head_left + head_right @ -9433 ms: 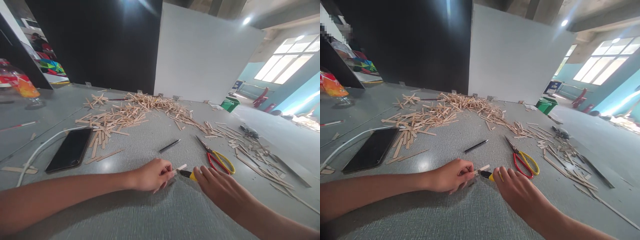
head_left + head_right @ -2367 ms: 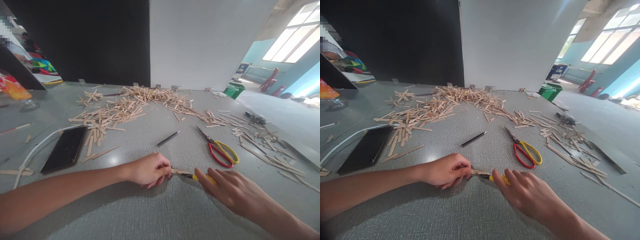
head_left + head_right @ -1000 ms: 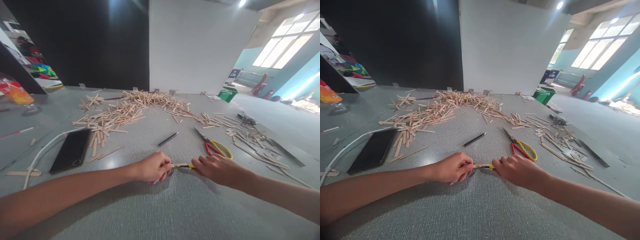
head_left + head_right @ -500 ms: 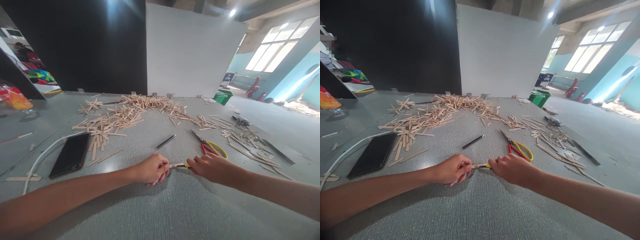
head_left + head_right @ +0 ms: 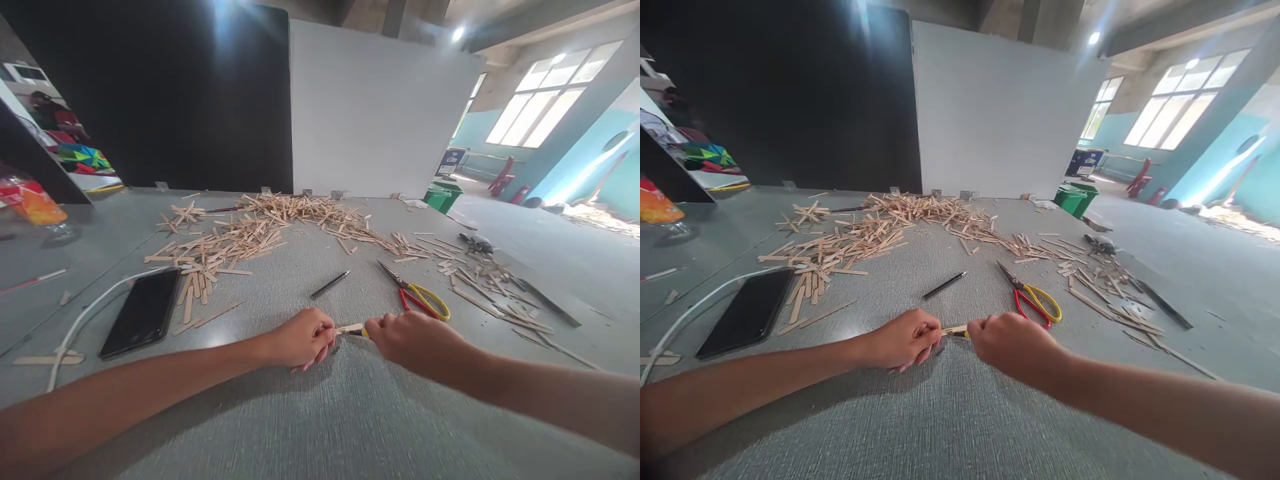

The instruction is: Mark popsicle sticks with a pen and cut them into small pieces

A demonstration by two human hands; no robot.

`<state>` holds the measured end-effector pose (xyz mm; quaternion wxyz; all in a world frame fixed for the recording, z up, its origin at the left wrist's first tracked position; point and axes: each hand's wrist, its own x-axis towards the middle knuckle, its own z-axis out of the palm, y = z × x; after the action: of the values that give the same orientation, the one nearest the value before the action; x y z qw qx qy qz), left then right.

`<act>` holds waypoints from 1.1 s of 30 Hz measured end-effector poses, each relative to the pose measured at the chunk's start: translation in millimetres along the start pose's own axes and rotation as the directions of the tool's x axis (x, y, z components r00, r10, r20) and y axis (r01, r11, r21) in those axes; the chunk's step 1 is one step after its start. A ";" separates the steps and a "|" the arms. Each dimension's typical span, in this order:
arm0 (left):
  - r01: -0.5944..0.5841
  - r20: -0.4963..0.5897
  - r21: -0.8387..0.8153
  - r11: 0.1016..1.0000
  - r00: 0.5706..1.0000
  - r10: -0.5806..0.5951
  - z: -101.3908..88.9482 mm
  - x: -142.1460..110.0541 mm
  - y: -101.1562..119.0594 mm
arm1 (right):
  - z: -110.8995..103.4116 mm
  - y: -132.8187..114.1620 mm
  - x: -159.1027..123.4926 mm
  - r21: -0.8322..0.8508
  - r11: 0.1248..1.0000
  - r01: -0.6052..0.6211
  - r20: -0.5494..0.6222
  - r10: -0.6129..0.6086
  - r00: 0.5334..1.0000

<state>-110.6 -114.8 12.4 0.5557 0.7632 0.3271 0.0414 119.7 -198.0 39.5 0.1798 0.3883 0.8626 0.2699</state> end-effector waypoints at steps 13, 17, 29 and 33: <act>0.009 -0.016 -0.024 1.000 1.000 -0.009 0.7 0.5 -0.7 | 8.1 5.9 3.8 -0.016 1.000 0.016 -0.084 -0.017 0.996; 0.011 -0.012 -0.016 1.000 1.000 -0.012 0.5 0.8 0.3 | -14.9 -11.7 9.3 -0.081 0.996 0.028 0.045 -0.024 0.999; -0.003 0.002 -0.013 1.000 1.000 0.003 -1.4 1.3 -3.6 | 0.4 2.5 9.1 -0.063 0.997 0.050 0.022 -0.048 0.999; 0.003 -0.002 -0.016 1.000 1.000 -0.003 -1.3 1.7 -3.8 | -16.6 -20.5 9.9 -0.135 0.990 0.051 0.108 -0.036 0.993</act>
<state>-111.6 -112.1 9.0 0.5616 0.7583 0.3282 0.0440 93.0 -207.2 39.2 0.2572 0.3699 0.8395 0.3037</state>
